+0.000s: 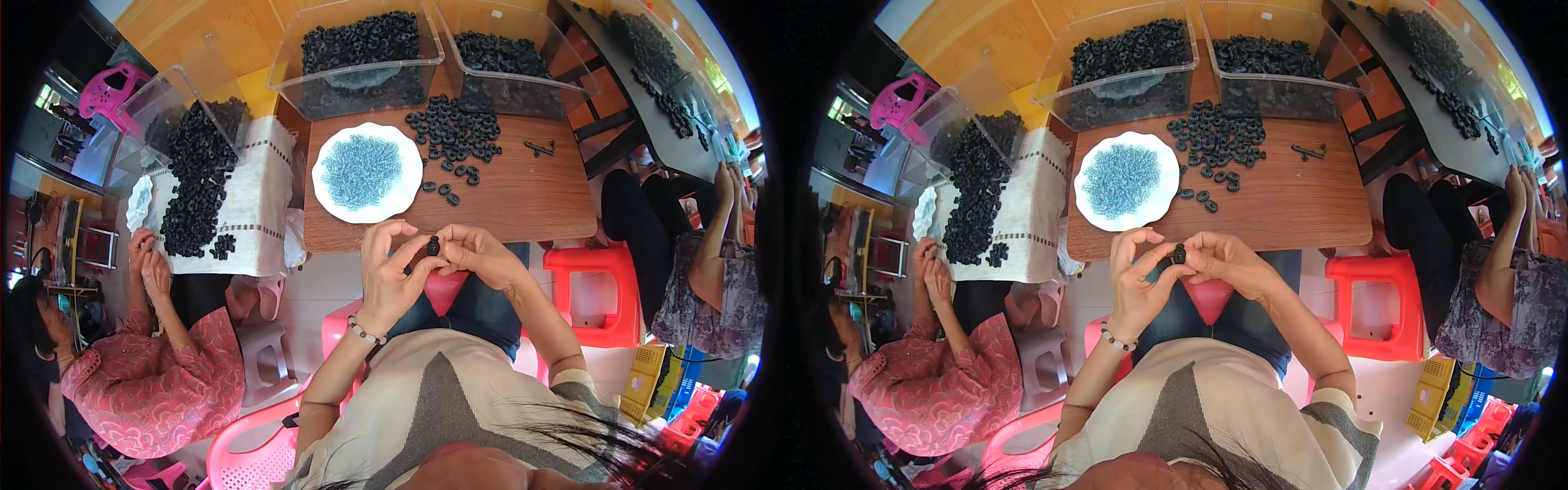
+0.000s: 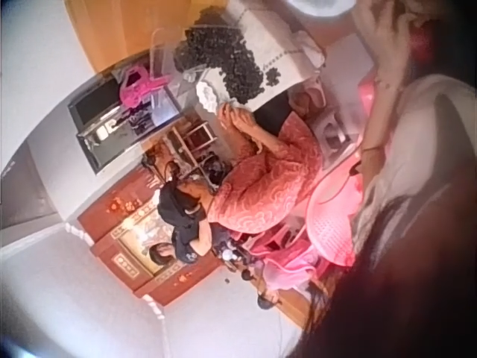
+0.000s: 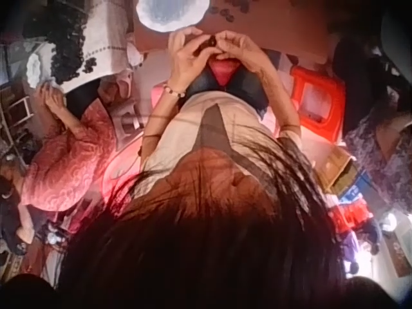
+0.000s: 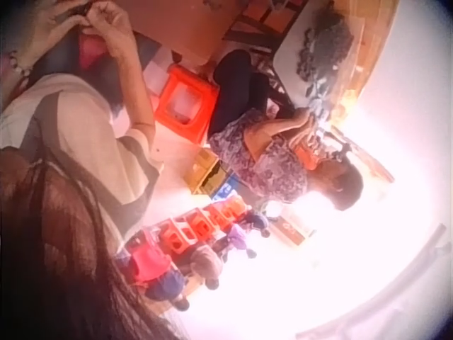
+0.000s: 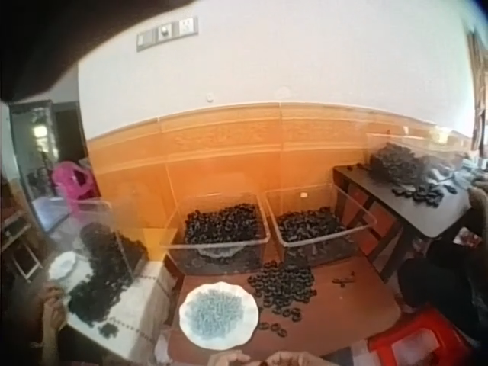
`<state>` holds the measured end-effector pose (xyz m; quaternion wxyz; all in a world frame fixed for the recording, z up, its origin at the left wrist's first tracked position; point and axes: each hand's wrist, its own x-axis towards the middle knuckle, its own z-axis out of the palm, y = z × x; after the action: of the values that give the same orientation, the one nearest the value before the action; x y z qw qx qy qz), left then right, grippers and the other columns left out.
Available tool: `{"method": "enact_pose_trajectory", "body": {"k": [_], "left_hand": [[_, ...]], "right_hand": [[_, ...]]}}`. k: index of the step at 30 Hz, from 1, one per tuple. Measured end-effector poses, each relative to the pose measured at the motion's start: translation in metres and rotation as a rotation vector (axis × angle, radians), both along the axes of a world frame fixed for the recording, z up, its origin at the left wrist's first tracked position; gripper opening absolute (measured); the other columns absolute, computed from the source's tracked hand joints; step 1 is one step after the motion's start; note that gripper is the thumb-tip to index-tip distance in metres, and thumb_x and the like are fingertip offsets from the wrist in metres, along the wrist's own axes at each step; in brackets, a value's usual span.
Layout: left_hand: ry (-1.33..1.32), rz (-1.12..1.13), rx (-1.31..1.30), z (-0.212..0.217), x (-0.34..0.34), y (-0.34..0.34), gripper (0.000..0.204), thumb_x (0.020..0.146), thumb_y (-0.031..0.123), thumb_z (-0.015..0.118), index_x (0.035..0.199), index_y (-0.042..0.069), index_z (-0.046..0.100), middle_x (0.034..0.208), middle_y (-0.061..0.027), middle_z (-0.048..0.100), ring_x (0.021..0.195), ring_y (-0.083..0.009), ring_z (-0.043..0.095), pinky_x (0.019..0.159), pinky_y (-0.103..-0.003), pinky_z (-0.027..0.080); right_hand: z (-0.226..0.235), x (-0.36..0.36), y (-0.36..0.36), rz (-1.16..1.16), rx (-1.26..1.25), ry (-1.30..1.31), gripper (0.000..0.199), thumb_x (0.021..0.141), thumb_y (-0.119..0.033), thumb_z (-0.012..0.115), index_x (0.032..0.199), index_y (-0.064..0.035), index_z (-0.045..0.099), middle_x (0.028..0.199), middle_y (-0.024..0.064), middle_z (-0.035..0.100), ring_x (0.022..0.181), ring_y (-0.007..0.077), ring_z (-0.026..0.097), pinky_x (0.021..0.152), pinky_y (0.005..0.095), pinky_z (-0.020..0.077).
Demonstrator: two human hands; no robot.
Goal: Sorting and assembling small black ring components with light blue beads at a workshop table.
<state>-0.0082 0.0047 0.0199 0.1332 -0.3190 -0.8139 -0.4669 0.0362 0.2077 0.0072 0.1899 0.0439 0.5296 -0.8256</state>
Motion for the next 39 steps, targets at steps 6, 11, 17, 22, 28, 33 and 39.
{"method": "enact_pose_trajectory", "body": {"k": [6, 11, 17, 22, 28, 33, 39], "left_hand": [[0.020, 0.003, -0.023, -0.010, -0.001, 0.005, 0.032, 0.076, 0.018, 0.086, 0.104, 0.008, 0.078, 0.113, -0.0084, 0.061, 0.109, -0.0310, 0.059, 0.091, -0.043, 0.049], [-0.048, -0.002, 0.078, -0.017, 0.000, 0.008, 0.028, 0.084, 0.017, 0.083, 0.107, 0.004, 0.078, 0.105, -0.0106, 0.064, 0.097, -0.0288, 0.063, 0.082, -0.038, 0.052], [-0.238, -0.081, 0.072, -0.031, 0.011, 0.009, 0.014, 0.092, 0.012, 0.076, 0.102, 0.004, 0.080, 0.096, -0.0116, 0.068, 0.081, -0.0267, 0.069, 0.070, -0.034, 0.053], [-0.247, -0.103, 0.059, -0.040, 0.016, 0.010, 0.014, 0.092, 0.013, 0.076, 0.102, 0.003, 0.080, 0.098, -0.0118, 0.069, 0.082, -0.0271, 0.069, 0.072, -0.034, 0.054], [-0.277, -0.140, 0.013, -0.044, 0.016, 0.008, 0.014, 0.092, 0.013, 0.076, 0.101, 0.003, 0.080, 0.097, -0.0116, 0.069, 0.081, -0.0267, 0.069, 0.070, -0.034, 0.054], [-0.277, -0.182, 0.006, -0.045, 0.020, 0.013, 0.014, 0.092, 0.013, 0.076, 0.100, 0.002, 0.079, 0.097, -0.0106, 0.070, 0.074, -0.0258, 0.067, 0.064, -0.035, 0.052], [-0.267, -0.217, -0.024, -0.044, 0.027, 0.024, 0.013, 0.092, 0.013, 0.076, 0.100, 0.003, 0.079, 0.097, -0.0099, 0.069, 0.074, -0.0256, 0.067, 0.063, -0.034, 0.052]], "right_hand": [[0.005, -0.007, 0.001, -0.026, 0.105, 0.063, 0.026, 0.098, -0.028, 0.076, 0.104, -0.0066, 0.064, 0.087, -0.0024, 0.068, 0.085, 0.0066, 0.064, 0.076, 0.0217, 0.0502], [0.014, -0.040, 0.033, -0.216, 0.664, 0.415, 0.022, 0.095, -0.021, 0.077, 0.090, -0.0016, 0.068, 0.074, -0.0022, 0.062, 0.068, 0.0063, 0.056, 0.062, 0.0272, 0.0466], [0.113, -0.123, 0.118, -0.773, 1.338, 0.667, 0.029, 0.094, -0.019, 0.072, 0.117, -0.0020, 0.072, 0.090, 0.0177, 0.075, 0.078, 0.0282, 0.072, 0.074, 0.0373, 0.0559], [0.118, -0.129, 0.128, -0.863, 1.239, 0.736, 0.037, 0.094, -0.018, 0.071, 0.126, 0.0002, 0.067, 0.102, 0.0197, 0.077, 0.088, 0.0285, 0.076, 0.080, 0.0370, 0.0574], [0.049, -0.096, 0.125, -0.551, 1.422, 0.445, 0.021, 0.093, -0.017, 0.069, 0.107, -0.0019, 0.075, 0.090, 0.0184, 0.076, 0.085, 0.0343, 0.074, 0.077, 0.0423, 0.0568], [0.011, -0.083, 0.131, -0.452, 1.483, 0.301, 0.021, 0.093, -0.012, 0.068, 0.111, -0.0030, 0.074, 0.092, 0.0202, 0.075, 0.094, 0.0395, 0.072, 0.083, 0.0477, 0.0558], [-0.010, -0.087, 0.137, -0.414, 1.490, 0.461, 0.020, 0.093, -0.004, 0.063, 0.110, -0.0011, 0.073, 0.098, 0.0223, 0.073, 0.102, 0.0417, 0.068, 0.088, 0.0497, 0.0537]]}}
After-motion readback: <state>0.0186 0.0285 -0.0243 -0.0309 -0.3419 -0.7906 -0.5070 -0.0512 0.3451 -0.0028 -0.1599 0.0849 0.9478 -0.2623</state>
